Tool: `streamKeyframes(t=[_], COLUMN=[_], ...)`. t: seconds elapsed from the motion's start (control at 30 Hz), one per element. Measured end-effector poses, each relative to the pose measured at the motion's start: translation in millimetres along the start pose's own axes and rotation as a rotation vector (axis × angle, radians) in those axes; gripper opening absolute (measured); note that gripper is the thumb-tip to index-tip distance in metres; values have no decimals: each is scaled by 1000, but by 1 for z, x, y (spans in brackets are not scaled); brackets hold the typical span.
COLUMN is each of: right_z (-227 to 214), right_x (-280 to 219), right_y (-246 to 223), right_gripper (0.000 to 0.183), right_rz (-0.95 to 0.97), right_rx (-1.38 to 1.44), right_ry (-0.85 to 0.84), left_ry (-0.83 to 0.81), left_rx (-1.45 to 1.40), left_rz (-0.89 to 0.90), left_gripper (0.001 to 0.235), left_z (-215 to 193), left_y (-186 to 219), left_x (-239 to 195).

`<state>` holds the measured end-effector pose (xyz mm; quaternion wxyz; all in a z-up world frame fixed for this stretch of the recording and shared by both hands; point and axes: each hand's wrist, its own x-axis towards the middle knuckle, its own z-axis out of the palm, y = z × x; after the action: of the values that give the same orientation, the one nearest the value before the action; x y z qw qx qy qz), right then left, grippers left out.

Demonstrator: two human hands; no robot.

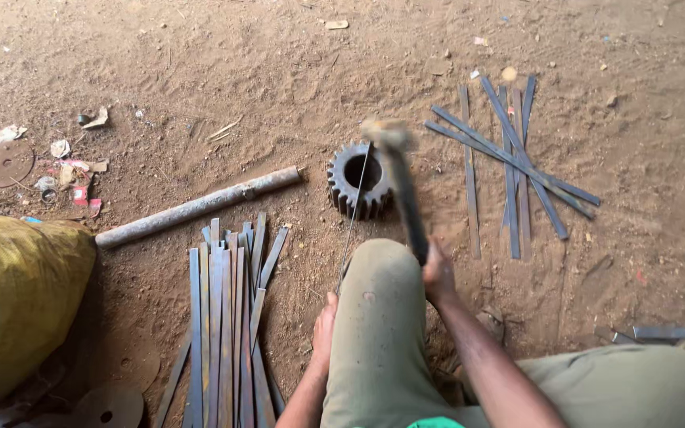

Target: The person sits on the ground and repeatedly hammers metal strips placed across a gear-shaped metal object. They adjust the strips and strike them with a hammer multiple times.

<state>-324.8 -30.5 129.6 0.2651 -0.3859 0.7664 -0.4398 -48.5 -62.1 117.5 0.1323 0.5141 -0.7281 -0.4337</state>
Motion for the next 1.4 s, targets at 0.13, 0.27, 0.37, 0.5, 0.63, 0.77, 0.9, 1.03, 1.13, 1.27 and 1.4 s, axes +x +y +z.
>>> streamKeyframes(t=[0.13, 0.27, 0.37, 0.5, 0.63, 0.77, 0.9, 1.03, 1.13, 1.27, 1.4], right_z=[-3, -21, -39, -41, -23, -7, 3, -4, -16, -22, -25], right_x=[-1, -5, -10, -12, 0, 15, 19, 5, 1, -1, -8], right_y=[-15, -40, -51, -55, -50, -36, -27, -10, 3, 4, -5], right_gripper=[37, 41, 49, 60, 61, 68, 56, 57, 48, 51, 55], right_rz=[150, -106, -38, -175, -240, 113, -25, 213, 83, 258, 321], right_rx=[-44, -4, -57, -80, -91, -141, -127, -12, -170, -185, -101], right_ry=[-105, 75, 47, 132, 159, -19, 125, 35, 23, -146, -195], left_ry=[-32, 76, 302, 85, 81, 78, 22, 18, -21, -45, -303], left_rx=[-80, 130, 237, 222, 187, 127, 135, 120, 52, -298, -719], left_rz=[-44, -58, 47, -418, -422, -394, -428, -402, -408, -271, -423], left_gripper=[41, 42, 40, 44, 45, 36, 43, 49, 54, 56, 43], left_z=[4, 10, 13, 9, 9, 17, 19, 25, 28, 29, 17], left_y=[-14, -36, -47, -58, -73, -96, -111, -117, -111, -77, -1], left_x=[-12, -19, -28, -28, -25, -28, -34, -32, -4, 52, 137])
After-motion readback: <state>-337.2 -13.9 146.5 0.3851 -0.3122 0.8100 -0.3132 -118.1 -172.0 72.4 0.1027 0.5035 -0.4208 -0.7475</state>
